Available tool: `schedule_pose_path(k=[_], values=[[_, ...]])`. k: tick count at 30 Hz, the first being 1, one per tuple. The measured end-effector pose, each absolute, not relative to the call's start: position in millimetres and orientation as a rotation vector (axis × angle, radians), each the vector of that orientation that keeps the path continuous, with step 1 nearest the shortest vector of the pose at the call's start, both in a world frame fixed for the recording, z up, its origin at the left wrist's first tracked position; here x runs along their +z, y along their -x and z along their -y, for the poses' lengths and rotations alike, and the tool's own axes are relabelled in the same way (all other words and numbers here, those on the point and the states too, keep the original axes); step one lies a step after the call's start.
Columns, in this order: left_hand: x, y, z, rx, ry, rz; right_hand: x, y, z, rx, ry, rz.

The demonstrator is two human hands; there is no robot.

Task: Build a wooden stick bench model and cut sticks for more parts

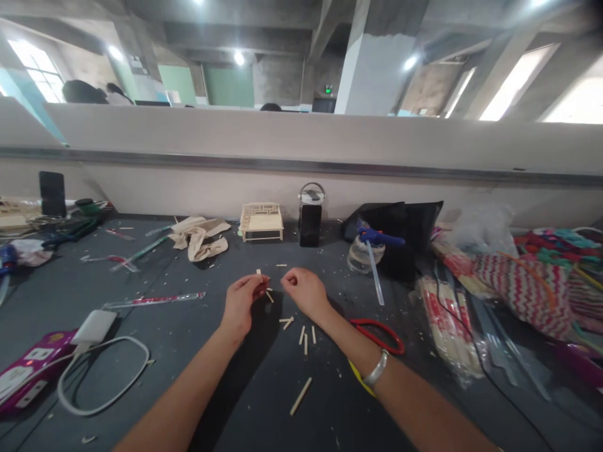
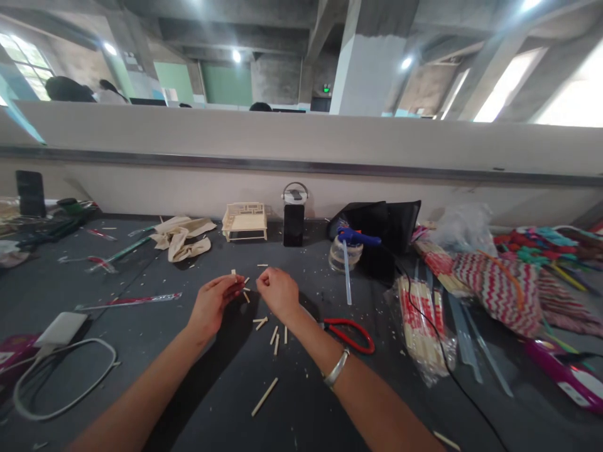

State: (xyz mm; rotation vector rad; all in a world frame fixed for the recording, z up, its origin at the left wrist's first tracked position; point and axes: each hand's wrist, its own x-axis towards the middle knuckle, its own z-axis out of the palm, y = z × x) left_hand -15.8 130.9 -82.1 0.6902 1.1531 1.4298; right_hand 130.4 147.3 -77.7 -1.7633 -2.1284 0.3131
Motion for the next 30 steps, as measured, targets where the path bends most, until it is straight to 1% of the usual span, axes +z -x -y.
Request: schedule_pose_path(k=[6,11,18,23,26,30], values=[[-86,19,-135,1.538,-0.627,-1.191,-87,-114,-156,0.408,1.644,2.148],[-90,20,-136,1.516,-0.627,-1.159,-87,-108,-158,0.504,1.652,1.985],[-90,-3,-121,1.330,-0.681,-0.957,-70,-138,-125,0.616,1.556,1.744],[-86,-13,-111,1.272,-0.767,-0.972,-74,-165,-104,0.530,1.683,1.687],[-80,-17,-106,1.177,-0.885,-1.028,-75,-176,-93,0.466,1.720,1.710],[-70,-29,-94,1.006,-1.147,-1.069,-68,-181,-81,0.562,1.488,1.673]])
